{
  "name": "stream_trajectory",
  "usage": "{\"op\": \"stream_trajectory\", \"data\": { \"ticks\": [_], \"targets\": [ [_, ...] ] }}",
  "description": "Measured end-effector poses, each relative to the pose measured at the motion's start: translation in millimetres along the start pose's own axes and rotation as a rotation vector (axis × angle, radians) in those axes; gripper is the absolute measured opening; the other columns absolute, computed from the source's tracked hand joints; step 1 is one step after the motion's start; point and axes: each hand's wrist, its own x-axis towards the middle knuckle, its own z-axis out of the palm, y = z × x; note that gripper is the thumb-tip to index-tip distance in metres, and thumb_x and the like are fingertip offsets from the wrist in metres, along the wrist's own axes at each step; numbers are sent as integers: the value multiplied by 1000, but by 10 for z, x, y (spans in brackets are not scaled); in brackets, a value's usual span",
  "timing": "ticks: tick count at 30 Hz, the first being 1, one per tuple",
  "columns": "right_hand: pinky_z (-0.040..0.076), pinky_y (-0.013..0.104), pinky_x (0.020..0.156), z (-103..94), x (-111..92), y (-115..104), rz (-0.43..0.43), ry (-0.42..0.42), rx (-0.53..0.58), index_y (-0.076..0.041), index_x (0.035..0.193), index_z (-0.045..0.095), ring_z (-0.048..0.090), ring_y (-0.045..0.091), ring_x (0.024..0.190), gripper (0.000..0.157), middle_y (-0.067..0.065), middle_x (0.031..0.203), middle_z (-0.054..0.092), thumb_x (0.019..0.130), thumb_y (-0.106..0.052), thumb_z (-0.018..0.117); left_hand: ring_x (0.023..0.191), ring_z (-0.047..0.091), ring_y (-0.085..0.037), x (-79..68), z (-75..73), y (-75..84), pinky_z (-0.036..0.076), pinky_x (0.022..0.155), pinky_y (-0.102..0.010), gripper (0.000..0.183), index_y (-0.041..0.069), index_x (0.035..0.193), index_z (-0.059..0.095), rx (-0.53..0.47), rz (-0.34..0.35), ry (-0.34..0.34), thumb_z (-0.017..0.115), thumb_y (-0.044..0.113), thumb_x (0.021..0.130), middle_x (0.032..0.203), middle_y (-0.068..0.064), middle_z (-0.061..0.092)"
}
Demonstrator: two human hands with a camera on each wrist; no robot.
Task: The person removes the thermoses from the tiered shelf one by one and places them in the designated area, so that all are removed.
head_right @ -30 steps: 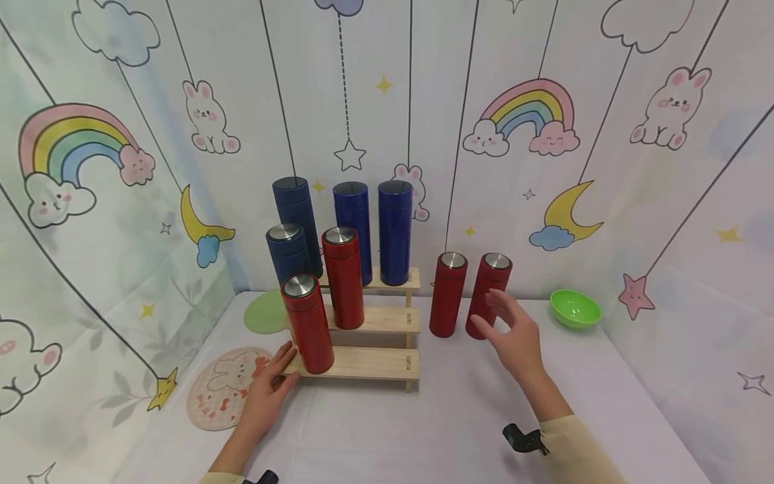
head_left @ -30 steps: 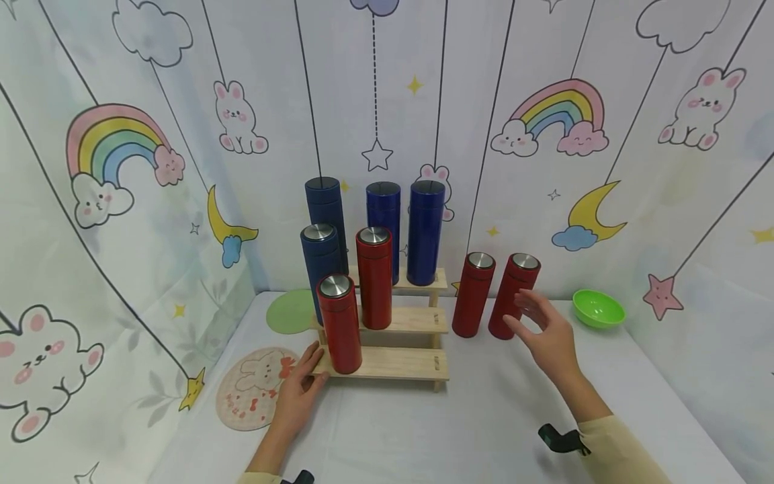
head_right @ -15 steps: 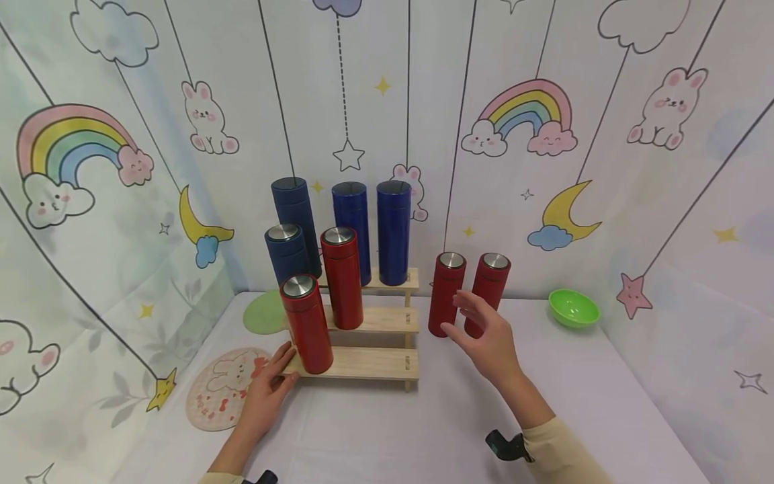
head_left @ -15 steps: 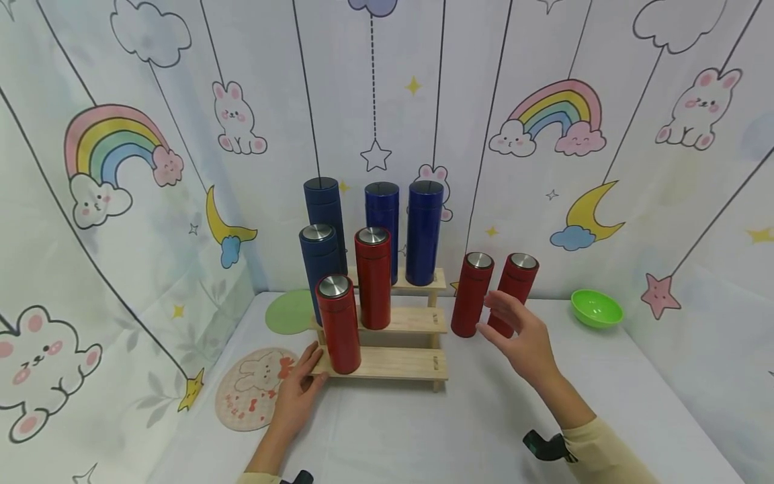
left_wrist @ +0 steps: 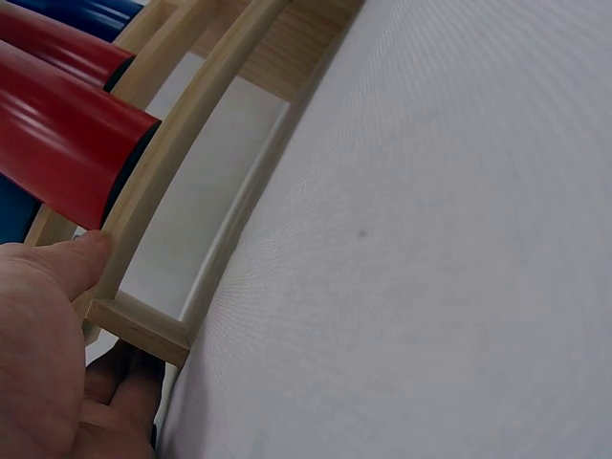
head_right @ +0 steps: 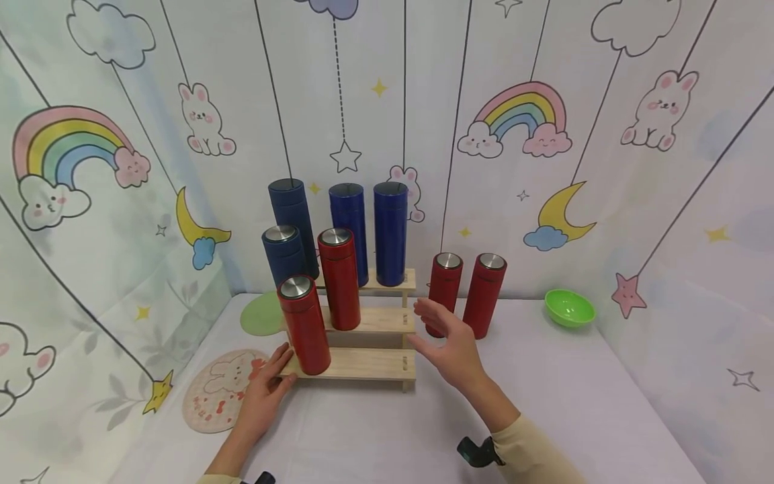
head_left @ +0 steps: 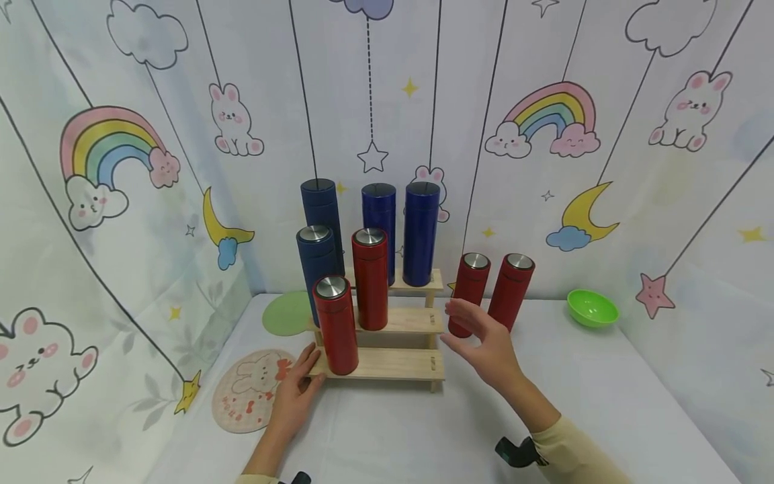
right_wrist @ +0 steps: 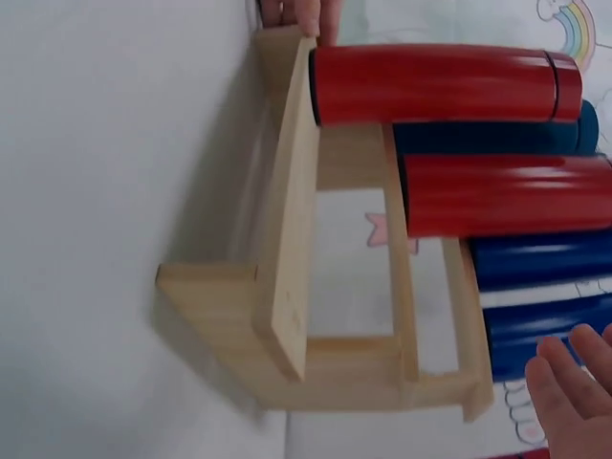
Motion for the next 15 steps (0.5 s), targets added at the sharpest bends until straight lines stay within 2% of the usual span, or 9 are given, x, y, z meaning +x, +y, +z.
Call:
{"op": "stream_trajectory", "data": {
  "ticks": [5,10,15],
  "targets": [
    [55,32,107,189,22,-51,-23,-32,33,-16,149,64,68,27,129,59,7,141,71,94,-12,87,157,35,-34,4,0,-6,39,108,-10,56,0,157,54,-7,-19,-1,73,13,106,172,-12,39],
    [55,39,108,360,49,-104,-42,-69,74,-14,148,65,68,23,131,60,1,140,71,93,-11,89,155,37,-40,3,10,-14,39,108,-11,55,0,157,55,11,16,10,73,13,106,171,-16,39],
    [55,39,108,499,103,-163,-64,-101,113,-17,148,64,67,21,131,62,-3,142,70,92,-12,89,156,36,-38,0,3,5,39,108,-10,56,0,157,55,11,-4,5,73,12,106,171,-15,39]
  ]
}}
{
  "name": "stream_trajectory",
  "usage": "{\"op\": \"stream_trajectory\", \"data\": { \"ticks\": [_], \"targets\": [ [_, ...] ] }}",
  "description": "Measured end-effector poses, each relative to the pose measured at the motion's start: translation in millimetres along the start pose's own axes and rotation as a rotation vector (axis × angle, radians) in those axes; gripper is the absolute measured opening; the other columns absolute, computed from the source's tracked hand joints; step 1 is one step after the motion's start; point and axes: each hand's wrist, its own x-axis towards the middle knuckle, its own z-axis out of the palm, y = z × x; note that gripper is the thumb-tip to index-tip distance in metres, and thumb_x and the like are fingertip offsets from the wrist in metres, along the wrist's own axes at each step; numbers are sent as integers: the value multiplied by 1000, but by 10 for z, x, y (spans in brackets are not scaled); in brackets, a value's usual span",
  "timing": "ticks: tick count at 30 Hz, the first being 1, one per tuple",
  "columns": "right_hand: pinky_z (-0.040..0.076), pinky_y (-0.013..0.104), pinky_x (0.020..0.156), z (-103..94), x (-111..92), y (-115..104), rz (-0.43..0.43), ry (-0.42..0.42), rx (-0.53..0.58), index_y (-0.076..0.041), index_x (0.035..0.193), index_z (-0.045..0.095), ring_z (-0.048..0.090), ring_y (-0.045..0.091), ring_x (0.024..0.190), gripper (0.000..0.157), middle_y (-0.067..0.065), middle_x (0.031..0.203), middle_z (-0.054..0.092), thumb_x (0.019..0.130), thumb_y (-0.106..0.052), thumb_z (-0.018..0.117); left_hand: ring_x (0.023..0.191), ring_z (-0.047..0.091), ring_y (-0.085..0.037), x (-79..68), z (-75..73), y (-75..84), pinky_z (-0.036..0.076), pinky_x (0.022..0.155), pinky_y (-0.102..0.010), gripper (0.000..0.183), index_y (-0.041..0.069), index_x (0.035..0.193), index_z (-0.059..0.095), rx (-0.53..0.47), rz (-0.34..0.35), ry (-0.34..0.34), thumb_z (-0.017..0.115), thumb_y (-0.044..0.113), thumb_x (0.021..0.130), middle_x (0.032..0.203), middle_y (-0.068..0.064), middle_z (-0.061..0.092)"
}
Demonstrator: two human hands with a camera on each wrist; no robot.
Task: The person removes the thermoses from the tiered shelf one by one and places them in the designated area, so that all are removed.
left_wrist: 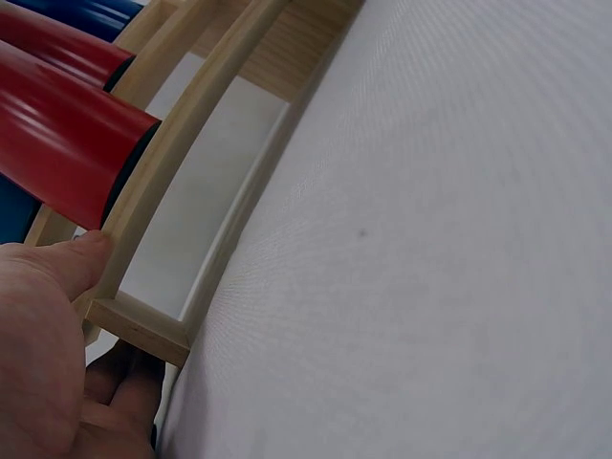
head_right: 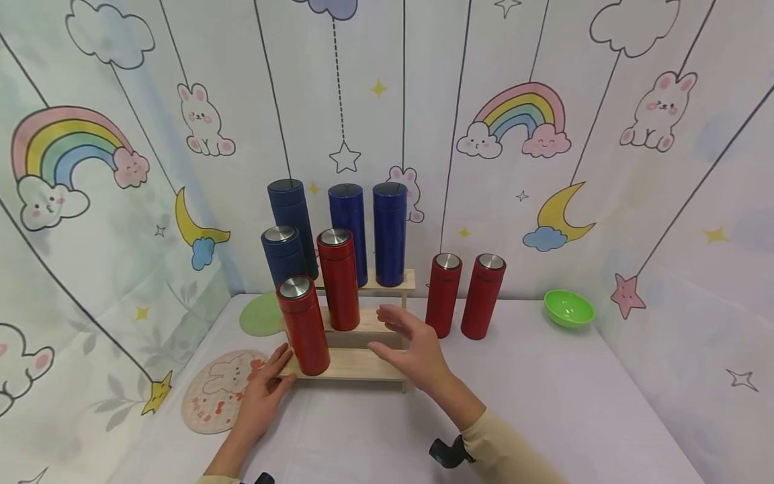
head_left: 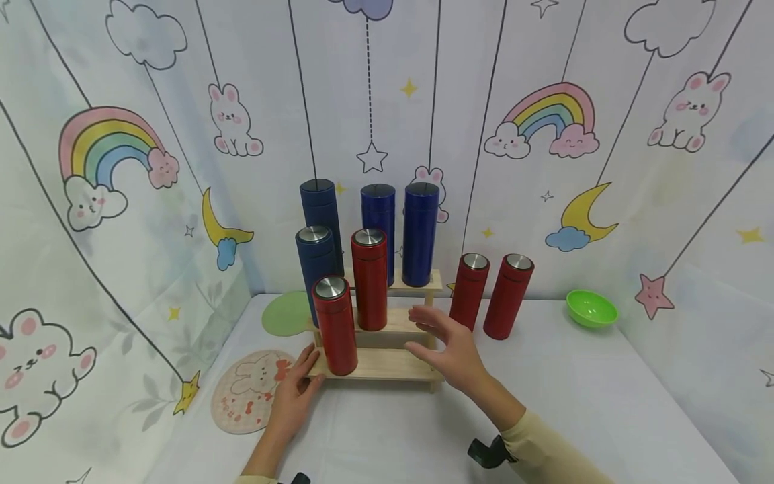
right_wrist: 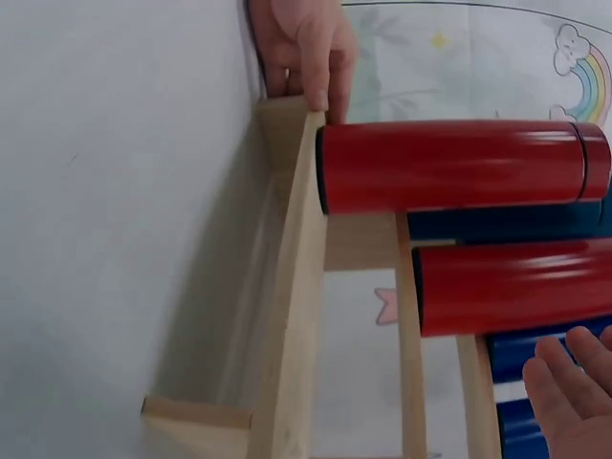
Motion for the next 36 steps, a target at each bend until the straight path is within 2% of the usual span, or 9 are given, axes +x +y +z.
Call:
{"op": "stream_trajectory", "data": {
  "ticks": [4,10,17,23,30,36],
  "targets": [
    [55,40,108,103,41,-19,-2,-14,36,-16,148,64,67,21,131,62,-1,142,70,92,-9,89,157,35,-33,-1,-6,4,39,109,-10,56,1,158,54,2,-33,-6,73,13,106,172,-12,39],
    [56,40,107,219,76,-8,-9,-30,44,-12,148,65,68,22,130,61,0,141,70,92,-14,90,156,36,-39,-11,9,-3,38,110,-13,55,1,157,55,21,-12,7,72,13,107,171,-14,39],
    [56,43,108,374,133,1,26,-53,90,-8,148,64,67,24,132,60,12,142,70,93,-12,89,157,36,-35,-6,-3,-4,38,108,-11,55,2,158,55,26,-36,0,72,14,106,172,-11,40],
    [55,44,110,516,144,0,83,-79,112,-9,149,64,65,20,133,61,6,145,68,94,-19,89,157,38,-34,3,-3,-13,40,107,-10,56,3,157,56,38,-39,-2,74,15,105,171,-10,41],
    [53,49,112,680,192,17,82,-119,180,-4,149,62,65,26,134,62,13,144,68,94,-16,88,157,37,-34,11,-12,-11,39,106,-8,56,2,158,55,33,-39,-6,73,14,106,171,-11,40],
    [52,48,113,804,237,27,103,-140,207,-7,150,62,63,29,137,62,12,146,68,94,-16,88,156,38,-33,17,-14,0,40,106,-9,56,2,157,55,32,-38,-10,73,13,106,171,-11,41]
  ]
}}
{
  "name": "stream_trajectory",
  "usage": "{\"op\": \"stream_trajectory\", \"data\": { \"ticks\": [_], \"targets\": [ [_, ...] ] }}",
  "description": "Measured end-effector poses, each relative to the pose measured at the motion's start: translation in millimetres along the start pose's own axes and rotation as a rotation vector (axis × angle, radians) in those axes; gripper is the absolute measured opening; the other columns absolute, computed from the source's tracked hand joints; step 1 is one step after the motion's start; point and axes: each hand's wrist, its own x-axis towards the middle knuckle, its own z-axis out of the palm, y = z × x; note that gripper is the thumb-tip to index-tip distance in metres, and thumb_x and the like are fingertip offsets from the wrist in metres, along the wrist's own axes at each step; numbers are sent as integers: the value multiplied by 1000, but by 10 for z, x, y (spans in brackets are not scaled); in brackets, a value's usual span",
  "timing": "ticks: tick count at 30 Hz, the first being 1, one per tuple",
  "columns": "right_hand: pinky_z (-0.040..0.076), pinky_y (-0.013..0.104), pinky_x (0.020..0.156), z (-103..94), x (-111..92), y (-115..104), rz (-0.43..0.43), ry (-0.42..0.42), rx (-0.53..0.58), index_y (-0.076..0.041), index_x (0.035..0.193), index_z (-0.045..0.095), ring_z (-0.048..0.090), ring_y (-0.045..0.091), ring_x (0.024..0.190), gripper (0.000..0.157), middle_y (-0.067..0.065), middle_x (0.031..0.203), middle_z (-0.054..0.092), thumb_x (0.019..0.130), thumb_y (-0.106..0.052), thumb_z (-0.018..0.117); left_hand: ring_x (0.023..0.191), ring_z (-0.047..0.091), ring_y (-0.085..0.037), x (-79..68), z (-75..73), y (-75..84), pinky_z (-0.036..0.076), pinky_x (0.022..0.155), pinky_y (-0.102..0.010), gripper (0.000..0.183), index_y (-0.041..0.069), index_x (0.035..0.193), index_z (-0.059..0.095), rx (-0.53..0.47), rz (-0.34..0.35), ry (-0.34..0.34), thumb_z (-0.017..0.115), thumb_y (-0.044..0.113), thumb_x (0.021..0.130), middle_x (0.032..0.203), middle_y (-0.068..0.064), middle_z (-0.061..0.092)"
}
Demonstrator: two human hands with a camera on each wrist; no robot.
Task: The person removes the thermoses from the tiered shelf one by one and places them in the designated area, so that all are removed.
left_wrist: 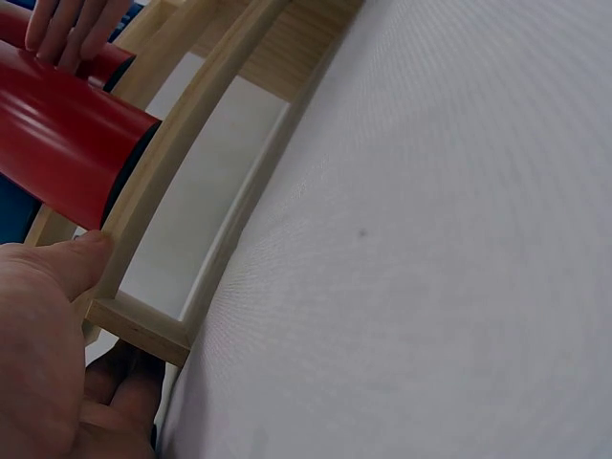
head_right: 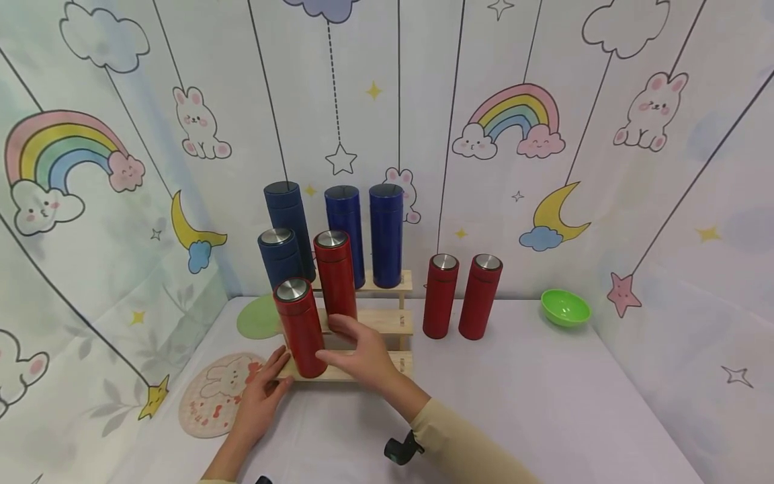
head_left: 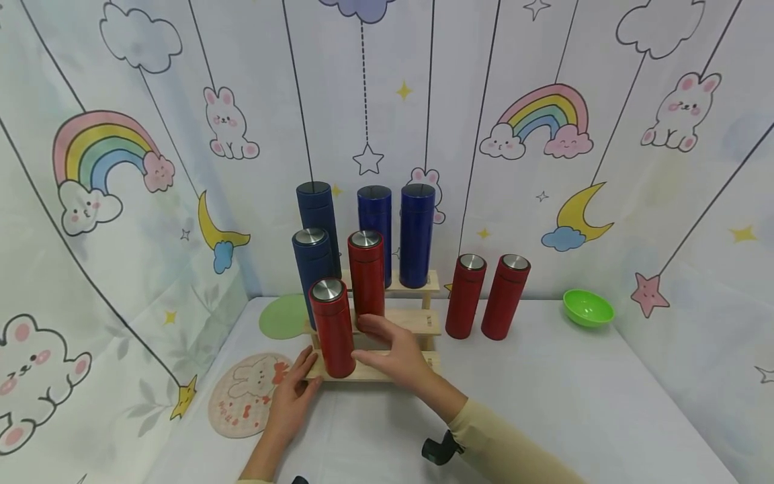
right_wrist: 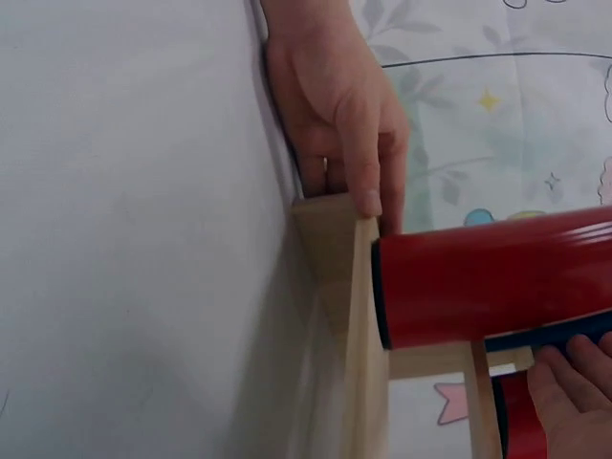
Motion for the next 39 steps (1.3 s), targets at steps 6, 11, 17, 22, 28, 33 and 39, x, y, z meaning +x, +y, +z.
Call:
{"op": "stream_trajectory", "data": {
  "ticks": [6,11,17,22,28,33,39],
  "targets": [
    [52,51,113,110,44,58,10,-9,33,-10,150,62,64,30,135,61,9,145,68,95,-16,87,157,38,-35,-6,5,-4,39,107,-10,56,3,158,54,15,4,2,72,16,107,172,-12,39],
    [51,50,114,186,70,109,21,-21,36,-11,154,59,63,26,135,66,6,148,66,95,-16,88,156,37,-37,-14,13,-15,36,108,-8,56,2,157,55,17,39,12,73,14,106,171,-14,40],
    [53,47,113,250,118,137,28,-15,5,-14,154,59,65,25,133,66,5,146,66,95,-19,88,155,37,-40,-32,5,24,33,109,-6,55,-2,155,56,-3,103,24,73,11,105,168,-18,43],
    [55,49,110,302,150,162,23,-6,-9,-12,152,60,66,26,131,65,6,144,67,94,-20,89,155,38,-40,-33,0,45,33,108,-5,54,-1,154,57,-8,98,24,74,10,105,168,-19,44],
    [57,52,107,355,169,177,44,34,-23,-13,151,61,68,24,128,64,6,141,70,94,-22,89,157,36,-37,-16,-3,35,31,110,-6,55,1,157,55,19,57,11,73,14,106,170,-15,41],
    [56,56,106,398,172,172,66,57,-20,-13,150,62,67,26,129,63,8,140,70,94,-22,89,157,35,-37,-8,3,11,32,110,-7,55,1,157,55,32,52,11,73,15,106,170,-14,42],
    [58,51,105,415,164,147,82,67,-41,-14,150,62,68,26,127,63,7,138,70,93,-21,90,154,38,-42,-18,15,7,35,108,-8,54,0,155,57,39,74,31,73,11,105,169,-16,44]
  ]
}}
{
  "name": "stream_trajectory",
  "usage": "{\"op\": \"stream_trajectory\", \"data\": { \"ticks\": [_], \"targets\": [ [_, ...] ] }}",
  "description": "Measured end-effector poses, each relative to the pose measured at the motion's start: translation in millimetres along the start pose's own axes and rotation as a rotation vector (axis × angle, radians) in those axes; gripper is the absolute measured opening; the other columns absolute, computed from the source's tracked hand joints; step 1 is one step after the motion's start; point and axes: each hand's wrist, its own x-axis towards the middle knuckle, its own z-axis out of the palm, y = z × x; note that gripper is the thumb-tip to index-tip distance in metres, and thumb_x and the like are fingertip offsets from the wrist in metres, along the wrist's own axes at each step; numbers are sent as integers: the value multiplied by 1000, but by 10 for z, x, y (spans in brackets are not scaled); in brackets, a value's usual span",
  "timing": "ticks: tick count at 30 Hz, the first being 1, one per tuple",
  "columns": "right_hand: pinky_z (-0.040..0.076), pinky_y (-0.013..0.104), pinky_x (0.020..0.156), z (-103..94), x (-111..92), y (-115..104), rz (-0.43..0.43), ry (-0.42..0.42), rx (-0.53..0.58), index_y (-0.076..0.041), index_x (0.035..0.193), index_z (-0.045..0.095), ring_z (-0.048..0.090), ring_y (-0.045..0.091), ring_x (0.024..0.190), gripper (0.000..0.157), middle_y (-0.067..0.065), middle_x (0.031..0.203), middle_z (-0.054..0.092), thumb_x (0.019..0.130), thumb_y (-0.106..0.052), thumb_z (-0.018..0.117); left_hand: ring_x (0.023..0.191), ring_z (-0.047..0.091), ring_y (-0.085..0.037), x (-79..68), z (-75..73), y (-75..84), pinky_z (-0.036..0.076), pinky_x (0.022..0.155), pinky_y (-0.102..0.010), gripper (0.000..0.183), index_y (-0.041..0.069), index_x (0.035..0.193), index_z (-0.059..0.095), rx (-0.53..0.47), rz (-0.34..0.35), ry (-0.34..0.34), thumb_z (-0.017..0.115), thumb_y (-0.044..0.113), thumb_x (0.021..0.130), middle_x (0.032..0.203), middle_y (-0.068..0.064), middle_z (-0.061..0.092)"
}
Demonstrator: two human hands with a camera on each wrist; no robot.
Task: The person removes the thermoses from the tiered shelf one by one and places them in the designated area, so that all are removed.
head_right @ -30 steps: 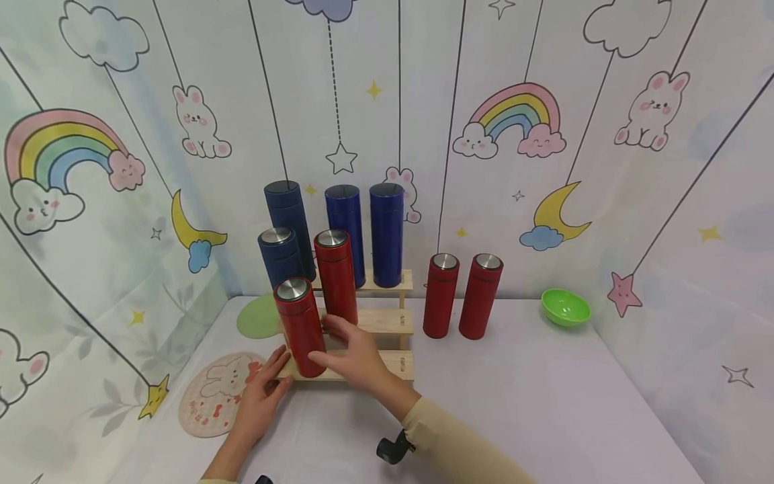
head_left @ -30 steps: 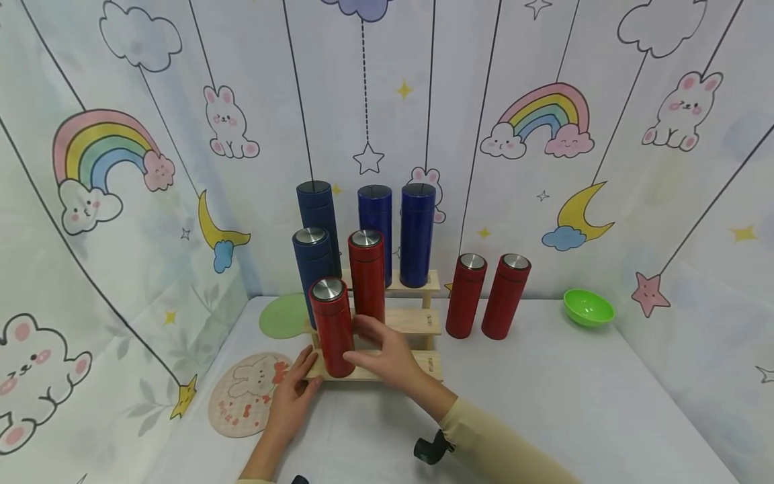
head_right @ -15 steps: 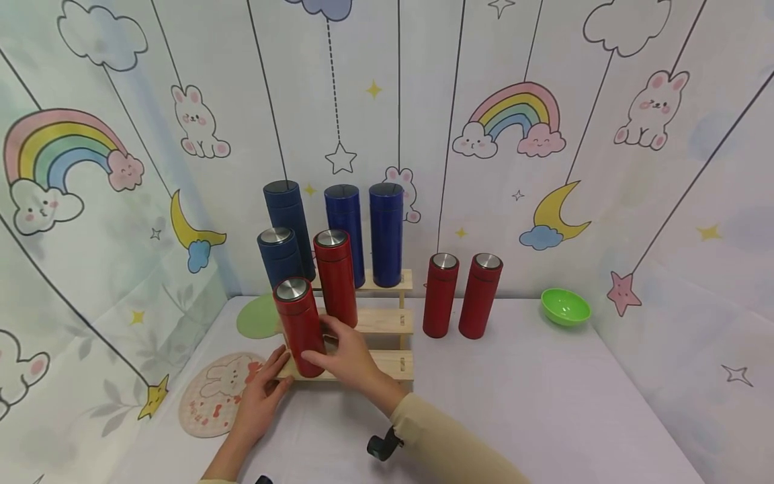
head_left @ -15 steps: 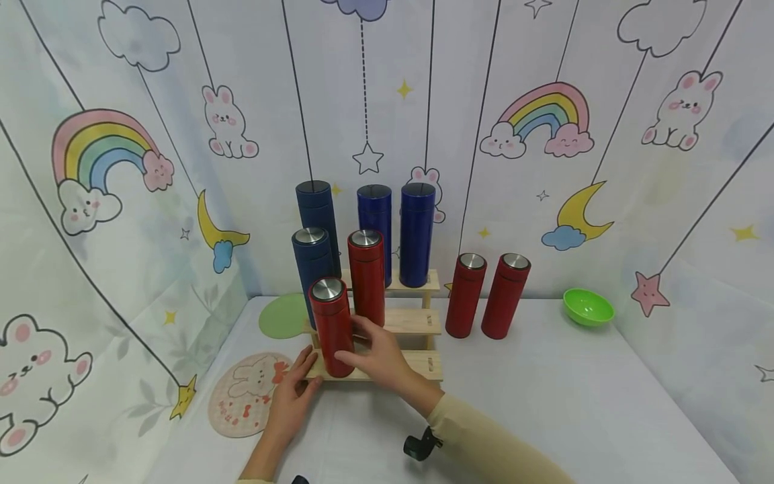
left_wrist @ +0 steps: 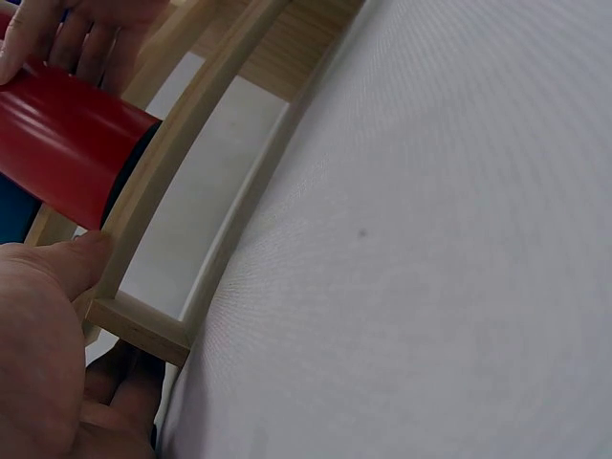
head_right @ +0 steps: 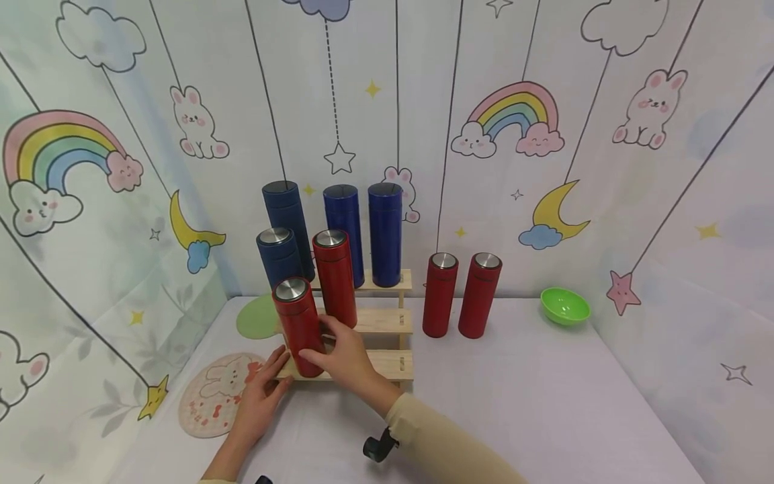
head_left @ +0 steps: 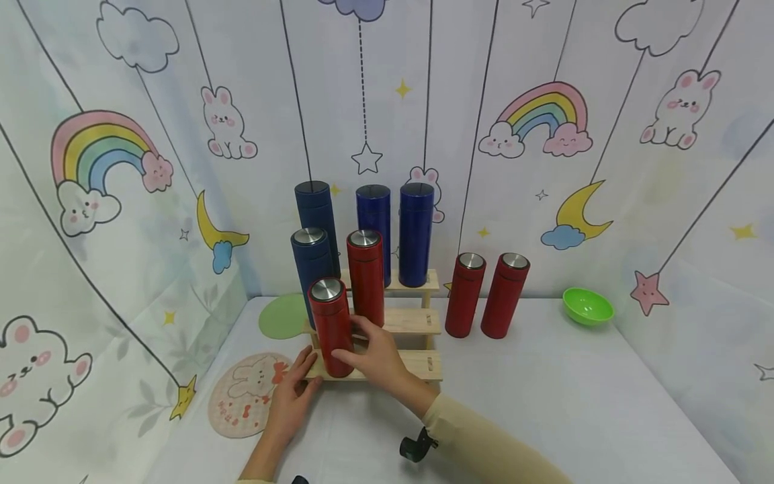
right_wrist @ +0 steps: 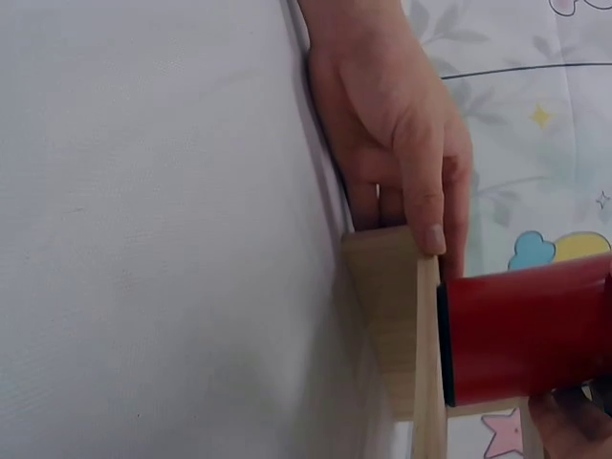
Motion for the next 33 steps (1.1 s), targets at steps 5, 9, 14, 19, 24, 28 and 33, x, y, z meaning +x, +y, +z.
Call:
{"op": "stream_trajectory", "data": {
  "ticks": [5,9,14,19,24,28,33],
  "targets": [
    [57,54,105,10,-7,-27,19,15,10,-13,149,62,69,27,127,63,8,138,71,93,-20,90,156,37,-40,0,-7,12,36,108,-9,54,1,156,56,-22,-12,-9,72,12,106,170,-16,42],
    [58,53,104,13,-24,-36,25,26,24,-13,149,63,69,27,126,64,8,138,71,92,-19,91,156,37,-40,0,-6,6,36,108,-8,54,2,157,56,-12,-21,-9,72,13,106,170,-15,42],
    [60,45,101,1,-55,-24,20,32,21,-13,150,62,69,27,126,66,8,140,70,91,-17,91,154,39,-43,6,9,-8,37,107,-8,54,0,156,57,-8,-12,-2,73,10,105,169,-17,43],
    [60,41,101,-42,-105,-26,8,24,9,-13,150,62,69,25,126,66,7,141,70,91,-18,91,154,38,-41,0,4,-6,36,108,-7,54,0,156,57,-26,-2,-8,73,11,106,169,-16,43],
    [60,46,102,-143,-164,-71,-11,30,9,-18,149,63,70,23,126,64,3,140,71,91,-21,91,155,37,-43,-8,0,-9,34,109,-8,53,-1,155,57,-61,30,-10,73,9,105,169,-18,43],
    [60,49,103,-239,-211,-123,-29,34,3,-18,149,64,71,24,124,65,3,139,72,91,-22,92,154,37,-43,-4,5,-13,35,109,-8,53,-1,154,58,-58,28,-1,73,7,104,169,-18,43],
    [59,48,103,-363,-272,-159,-10,38,-16,-17,149,64,71,22,124,65,1,139,72,91,-23,92,155,36,-42,6,16,-31,35,110,-9,53,-1,155,57,-48,-3,-2,72,5,104,170,-17,41]
  ]
}}
